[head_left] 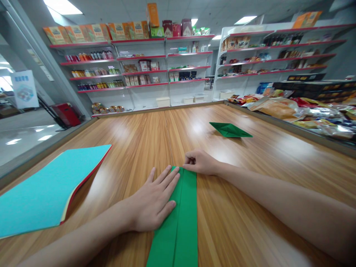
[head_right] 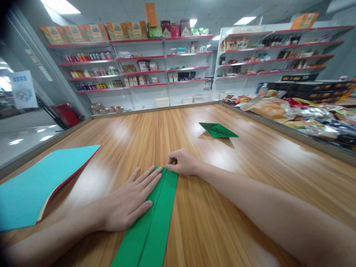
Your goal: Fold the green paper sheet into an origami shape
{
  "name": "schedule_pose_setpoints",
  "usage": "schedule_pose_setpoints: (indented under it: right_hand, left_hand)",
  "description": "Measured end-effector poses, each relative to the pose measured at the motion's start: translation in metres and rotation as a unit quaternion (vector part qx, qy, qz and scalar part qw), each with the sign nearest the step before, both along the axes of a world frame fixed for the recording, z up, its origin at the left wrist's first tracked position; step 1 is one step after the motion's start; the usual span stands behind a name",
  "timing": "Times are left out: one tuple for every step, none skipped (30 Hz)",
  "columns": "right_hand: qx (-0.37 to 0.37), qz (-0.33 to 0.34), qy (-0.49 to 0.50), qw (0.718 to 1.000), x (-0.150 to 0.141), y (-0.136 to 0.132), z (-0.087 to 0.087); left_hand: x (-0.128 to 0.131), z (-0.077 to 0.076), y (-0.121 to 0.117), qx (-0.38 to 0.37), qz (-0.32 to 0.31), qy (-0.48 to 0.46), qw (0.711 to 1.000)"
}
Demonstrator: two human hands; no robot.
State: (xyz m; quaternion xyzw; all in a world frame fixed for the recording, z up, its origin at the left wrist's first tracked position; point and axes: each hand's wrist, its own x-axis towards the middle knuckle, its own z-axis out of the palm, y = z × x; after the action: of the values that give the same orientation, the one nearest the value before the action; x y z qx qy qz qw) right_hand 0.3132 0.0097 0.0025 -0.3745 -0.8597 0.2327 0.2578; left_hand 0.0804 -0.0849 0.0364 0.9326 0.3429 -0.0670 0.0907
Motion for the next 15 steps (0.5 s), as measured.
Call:
schedule_pose_setpoints:
  right_hand:
    - [0.001, 0.023, -0.004, 1.0, 0.0, -0.001, 0.001]
    - [0.004, 0.046, -0.008, 0.999, -0.001, -0.003, 0.002]
    - [0.008, 0.065, -0.013, 0.998, -0.002, -0.004, 0.003]
    - [0.014, 0.08, -0.018, 0.997, -0.003, -0.006, 0.003]
    - [0.019, 0.091, -0.019, 0.996, -0.004, -0.007, 0.004]
    - [0.024, 0.098, -0.018, 0.995, -0.005, -0.009, 0.005]
    - [0.026, 0.104, -0.017, 0.994, -0.006, -0.011, 0.005]
    - [0.027, 0.111, -0.016, 0.993, -0.007, -0.012, 0.006]
    - [0.025, 0.118, -0.016, 0.993, -0.008, -0.014, 0.006]
    - [0.024, 0.126, -0.016, 0.992, -0.009, -0.016, 0.006]
    - [0.023, 0.135, -0.018, 0.99, -0.01, -0.017, 0.007]
    - [0.024, 0.144, -0.021, 0.989, -0.011, -0.019, 0.007]
    - [0.026, 0.153, -0.024, 0.988, -0.011, -0.021, 0.008]
    - [0.029, 0.16, -0.027, 0.986, -0.012, -0.022, 0.009]
    - [0.033, 0.166, -0.029, 0.985, -0.012, -0.024, 0.009]
  left_hand:
    - [0.0, 0.0, 0.001, 0.001, -0.001, -0.001, 1.0]
    - [0.0, -0.001, 0.001, 0.001, -0.001, -0.002, 1.0]
    - [0.0, -0.001, 0.002, 0.002, -0.002, -0.004, 1.0]
    - [0.0, -0.002, 0.002, 0.002, -0.003, -0.005, 1.0]
    - [0.0, -0.002, 0.002, 0.002, -0.004, -0.006, 1.0]
    - [0.0, -0.002, 0.003, 0.003, -0.004, -0.007, 1.0]
    - [0.001, -0.002, 0.003, 0.003, -0.004, -0.007, 1.0]
    - [0.001, -0.002, 0.003, 0.003, -0.003, -0.007, 1.0]
    - [0.001, -0.001, 0.003, 0.003, -0.001, -0.007, 1.0]
    - [0.001, -0.001, 0.003, 0.002, 0.001, -0.007, 1.0]
    - [0.002, -0.001, 0.003, 0.0, 0.003, -0.006, 1.0]
    - [0.002, -0.001, 0.003, -0.003, 0.005, -0.005, 1.0]
    - [0.003, 0.0, 0.003, -0.005, 0.008, -0.004, 1.0]
    - [0.003, 0.0, 0.003, -0.008, 0.011, -0.004, 1.0]
    - [0.004, -0.001, 0.003, -0.009, 0.017, -0.004, 1.0]
